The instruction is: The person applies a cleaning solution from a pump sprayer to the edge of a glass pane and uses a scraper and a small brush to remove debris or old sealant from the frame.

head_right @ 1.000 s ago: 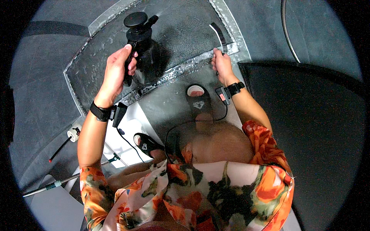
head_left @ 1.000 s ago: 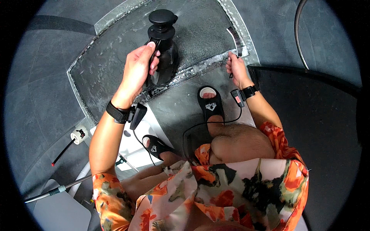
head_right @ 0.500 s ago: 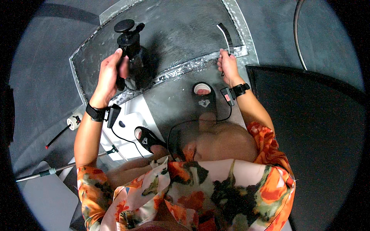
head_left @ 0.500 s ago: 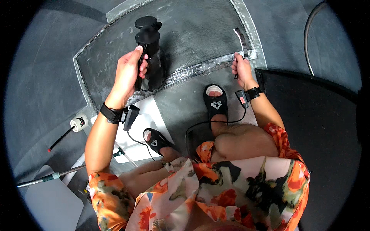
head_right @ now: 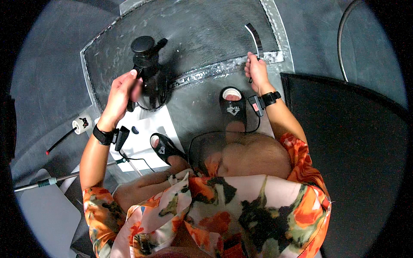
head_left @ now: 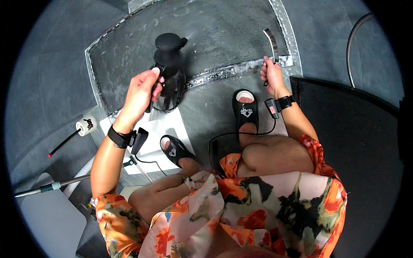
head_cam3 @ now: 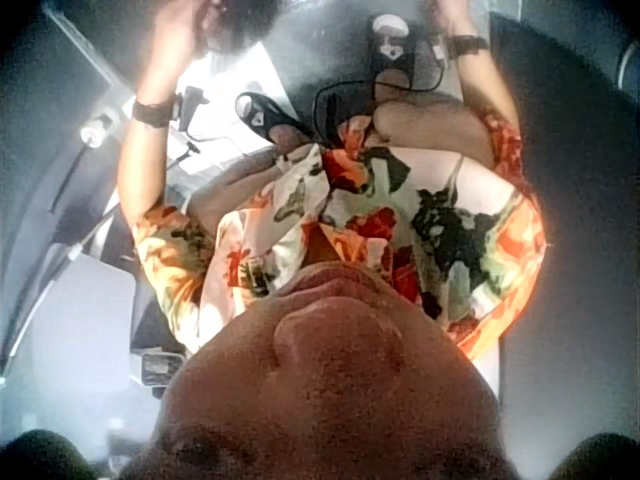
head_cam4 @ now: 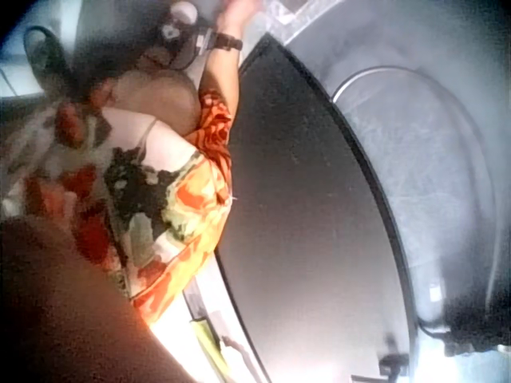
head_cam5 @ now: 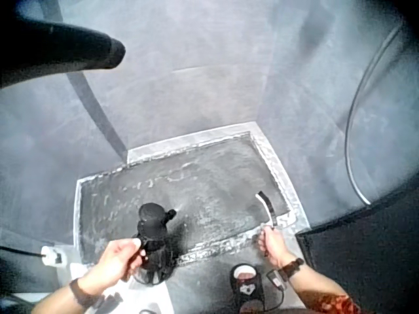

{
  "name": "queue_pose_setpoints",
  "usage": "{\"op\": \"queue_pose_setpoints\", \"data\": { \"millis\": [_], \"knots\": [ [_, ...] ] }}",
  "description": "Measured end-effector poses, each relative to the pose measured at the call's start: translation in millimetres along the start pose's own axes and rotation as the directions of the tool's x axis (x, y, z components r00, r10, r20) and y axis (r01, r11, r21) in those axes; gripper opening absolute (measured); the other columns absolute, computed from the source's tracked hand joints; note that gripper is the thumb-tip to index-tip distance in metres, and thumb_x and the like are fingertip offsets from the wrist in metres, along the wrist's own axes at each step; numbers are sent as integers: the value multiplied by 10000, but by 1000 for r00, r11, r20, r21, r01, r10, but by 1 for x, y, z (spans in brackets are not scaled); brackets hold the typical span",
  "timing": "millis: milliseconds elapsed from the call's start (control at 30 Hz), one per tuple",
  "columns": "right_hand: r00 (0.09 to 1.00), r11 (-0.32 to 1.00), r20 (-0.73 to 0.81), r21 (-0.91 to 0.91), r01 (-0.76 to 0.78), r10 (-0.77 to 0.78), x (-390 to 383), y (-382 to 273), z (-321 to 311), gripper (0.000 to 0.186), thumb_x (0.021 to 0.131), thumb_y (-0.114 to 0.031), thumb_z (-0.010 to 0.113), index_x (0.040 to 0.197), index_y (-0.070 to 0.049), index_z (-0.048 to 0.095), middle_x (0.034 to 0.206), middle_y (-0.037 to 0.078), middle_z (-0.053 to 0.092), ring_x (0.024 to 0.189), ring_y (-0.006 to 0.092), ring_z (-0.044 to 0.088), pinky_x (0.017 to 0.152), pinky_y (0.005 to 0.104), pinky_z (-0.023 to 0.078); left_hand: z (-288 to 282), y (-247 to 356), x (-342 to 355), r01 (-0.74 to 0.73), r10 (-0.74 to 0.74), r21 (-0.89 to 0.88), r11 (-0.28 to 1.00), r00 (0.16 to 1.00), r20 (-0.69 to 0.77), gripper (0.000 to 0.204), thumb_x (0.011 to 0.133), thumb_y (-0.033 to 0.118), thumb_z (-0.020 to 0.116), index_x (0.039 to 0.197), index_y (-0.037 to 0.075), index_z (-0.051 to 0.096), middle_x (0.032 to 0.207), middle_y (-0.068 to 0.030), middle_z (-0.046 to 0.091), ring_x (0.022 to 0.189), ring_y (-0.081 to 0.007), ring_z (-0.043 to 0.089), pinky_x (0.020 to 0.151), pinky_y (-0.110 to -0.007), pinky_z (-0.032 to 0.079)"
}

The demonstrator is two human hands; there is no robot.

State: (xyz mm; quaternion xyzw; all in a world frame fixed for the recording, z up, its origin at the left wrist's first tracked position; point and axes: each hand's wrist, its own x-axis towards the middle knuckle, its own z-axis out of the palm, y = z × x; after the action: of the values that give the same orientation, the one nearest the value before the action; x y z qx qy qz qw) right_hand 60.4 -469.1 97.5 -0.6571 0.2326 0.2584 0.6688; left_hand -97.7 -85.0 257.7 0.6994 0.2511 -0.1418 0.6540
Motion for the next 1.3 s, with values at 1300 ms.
{"op": "queue_pose_setpoints", "data": {
  "millis": [1300],
  "knots": [
    [997,1000,78,-12,-15,16,-1,14,-3,310,1006,-381,625,807,-172,511,660,-79,449,575,59,427,504,249,308,-55,-8,-3,-17,-12,-125,992,973,-229,397,1087,416,528,968,63,665,664,50,533,555,-71,456,526,-237,337]
  ]
}}
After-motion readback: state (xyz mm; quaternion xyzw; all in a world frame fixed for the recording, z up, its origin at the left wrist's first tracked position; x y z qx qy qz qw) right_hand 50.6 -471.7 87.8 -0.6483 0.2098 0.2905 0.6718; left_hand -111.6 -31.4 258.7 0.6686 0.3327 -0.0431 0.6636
